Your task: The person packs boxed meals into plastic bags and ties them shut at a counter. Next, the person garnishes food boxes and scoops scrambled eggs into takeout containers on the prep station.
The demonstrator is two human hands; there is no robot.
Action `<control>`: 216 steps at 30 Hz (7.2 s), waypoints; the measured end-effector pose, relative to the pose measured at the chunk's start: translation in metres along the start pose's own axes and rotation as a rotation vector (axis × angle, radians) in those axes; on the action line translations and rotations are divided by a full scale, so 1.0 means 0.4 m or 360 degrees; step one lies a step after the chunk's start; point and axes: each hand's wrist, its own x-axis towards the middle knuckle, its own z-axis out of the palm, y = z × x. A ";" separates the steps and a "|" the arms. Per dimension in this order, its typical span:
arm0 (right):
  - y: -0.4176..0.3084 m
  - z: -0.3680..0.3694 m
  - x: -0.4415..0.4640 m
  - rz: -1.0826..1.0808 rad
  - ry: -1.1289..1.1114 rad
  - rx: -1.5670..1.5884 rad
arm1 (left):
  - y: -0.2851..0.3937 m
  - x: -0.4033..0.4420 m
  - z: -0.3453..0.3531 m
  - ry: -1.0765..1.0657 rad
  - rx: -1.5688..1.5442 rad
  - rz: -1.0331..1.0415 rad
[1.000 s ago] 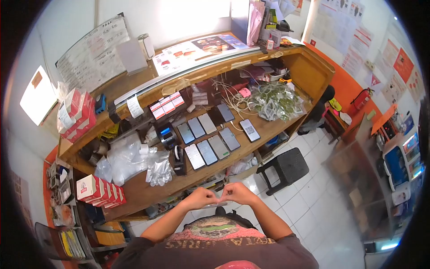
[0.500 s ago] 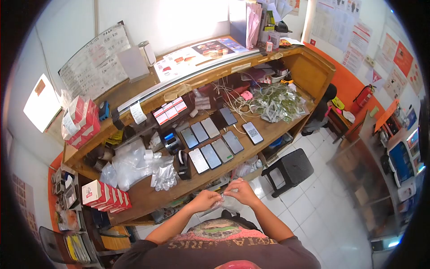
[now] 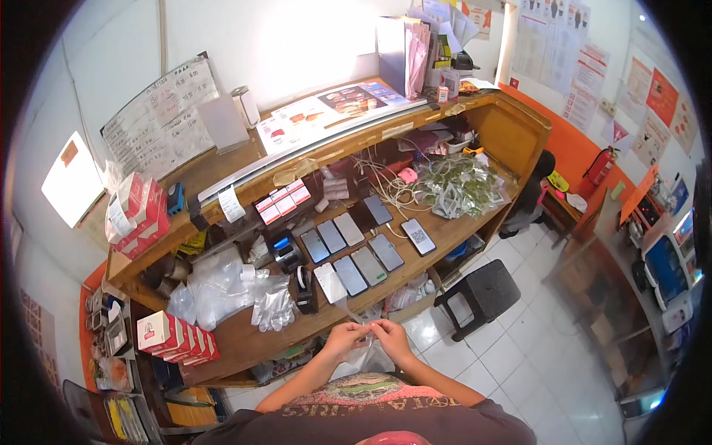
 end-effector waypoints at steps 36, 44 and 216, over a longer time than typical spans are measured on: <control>-0.081 -0.110 0.025 -0.0225 -0.0196 -0.0540 | 0.137 0.028 0.049 -0.0030 0.1444 0.1627; -0.009 -0.050 0.007 -0.0147 0.0234 -0.0436 | 0.059 -0.040 0.068 0.0301 0.1157 0.0884; 0.208 1.097 0.150 -0.0156 -0.0799 -0.1624 | 0.015 -0.573 -0.949 0.1452 -0.0570 0.0372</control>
